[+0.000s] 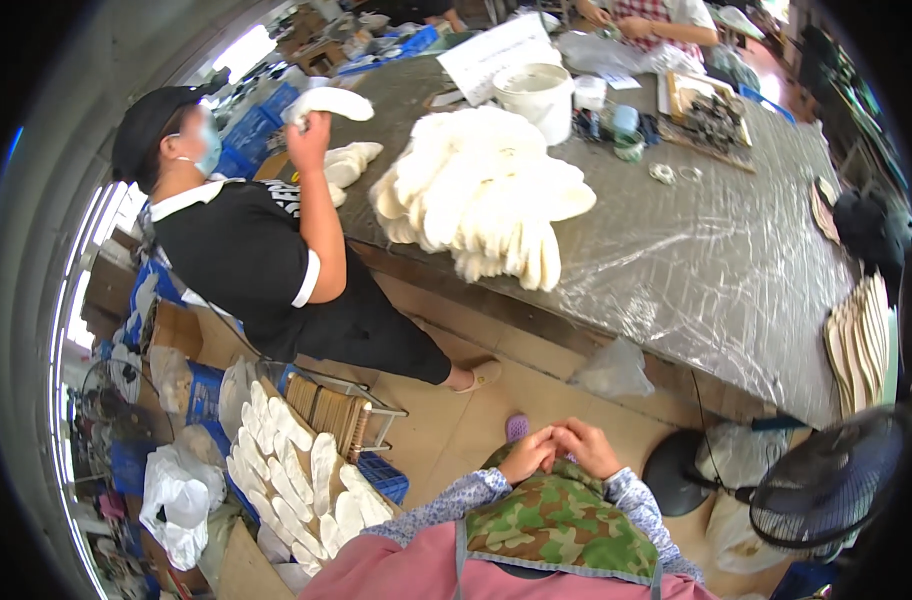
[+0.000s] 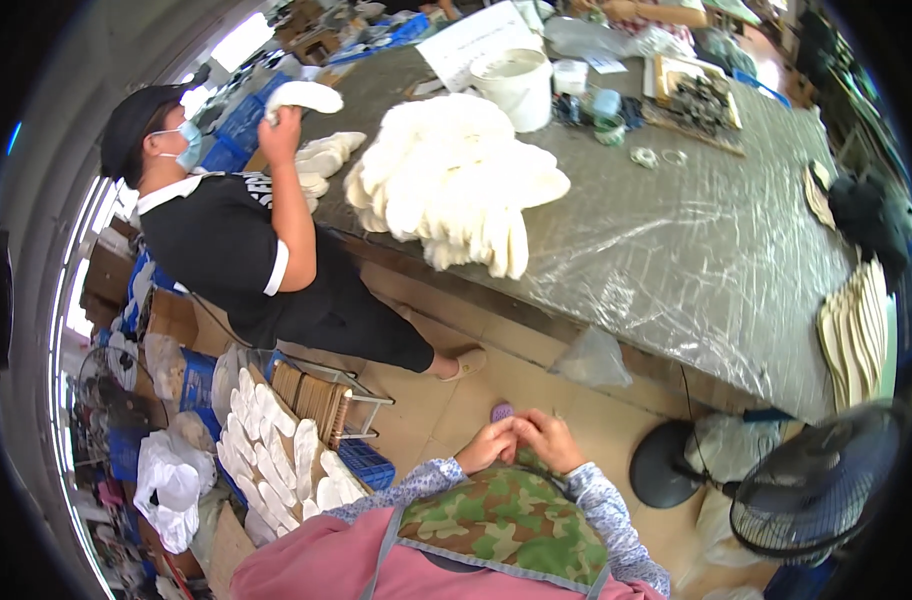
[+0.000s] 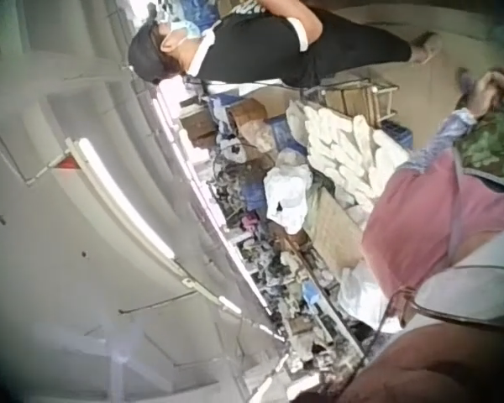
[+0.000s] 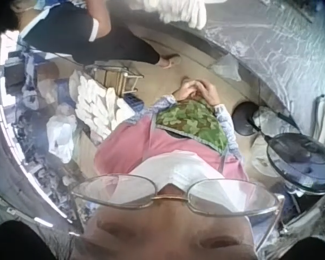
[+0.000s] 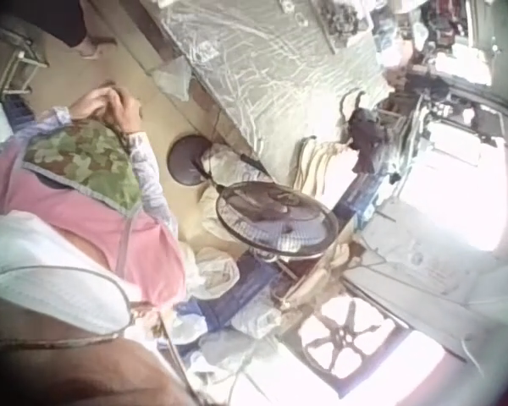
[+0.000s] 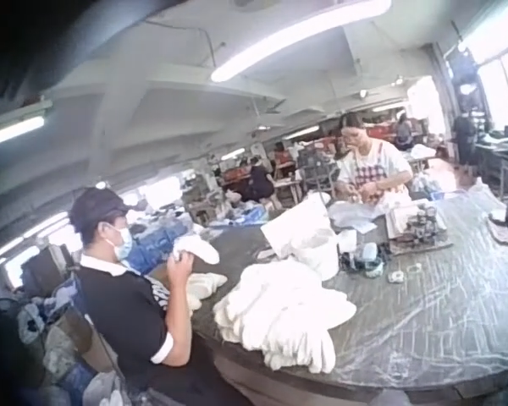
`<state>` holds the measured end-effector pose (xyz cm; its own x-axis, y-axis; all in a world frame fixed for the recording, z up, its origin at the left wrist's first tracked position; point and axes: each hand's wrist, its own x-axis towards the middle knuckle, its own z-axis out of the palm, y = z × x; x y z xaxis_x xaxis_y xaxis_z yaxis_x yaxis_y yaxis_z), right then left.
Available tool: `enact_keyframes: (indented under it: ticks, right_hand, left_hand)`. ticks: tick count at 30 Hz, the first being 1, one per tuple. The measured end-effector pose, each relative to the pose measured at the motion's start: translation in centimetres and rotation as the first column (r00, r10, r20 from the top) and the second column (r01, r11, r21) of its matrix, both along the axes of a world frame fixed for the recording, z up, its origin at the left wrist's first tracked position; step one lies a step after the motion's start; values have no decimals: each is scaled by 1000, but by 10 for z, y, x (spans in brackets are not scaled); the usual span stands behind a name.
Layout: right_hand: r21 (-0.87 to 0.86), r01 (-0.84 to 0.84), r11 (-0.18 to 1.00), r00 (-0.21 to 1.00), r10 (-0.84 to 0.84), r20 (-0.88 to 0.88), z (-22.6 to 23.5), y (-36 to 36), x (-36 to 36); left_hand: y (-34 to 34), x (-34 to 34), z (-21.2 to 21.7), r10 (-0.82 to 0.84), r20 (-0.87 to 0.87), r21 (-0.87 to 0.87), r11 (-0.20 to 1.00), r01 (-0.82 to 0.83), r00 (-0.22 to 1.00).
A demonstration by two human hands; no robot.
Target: Applying adhesive and assembling shoe insole components using a spray gun.
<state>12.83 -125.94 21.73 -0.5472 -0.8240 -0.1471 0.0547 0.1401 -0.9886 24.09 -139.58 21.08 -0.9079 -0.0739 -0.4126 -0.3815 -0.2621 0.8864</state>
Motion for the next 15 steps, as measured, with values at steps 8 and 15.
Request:
enact_keyframes:
  ticks: [8,15]
  right_hand:
    - [52,7,999,943,-24,331,0,-62,4]
    - [60,98,993,940,-113,322,-3,-108,4]
  left_hand:
    - [-49,21,7,119,-34,658,750,-67,992]
    - [-101,15,16,97,-82,761,649,0,992]
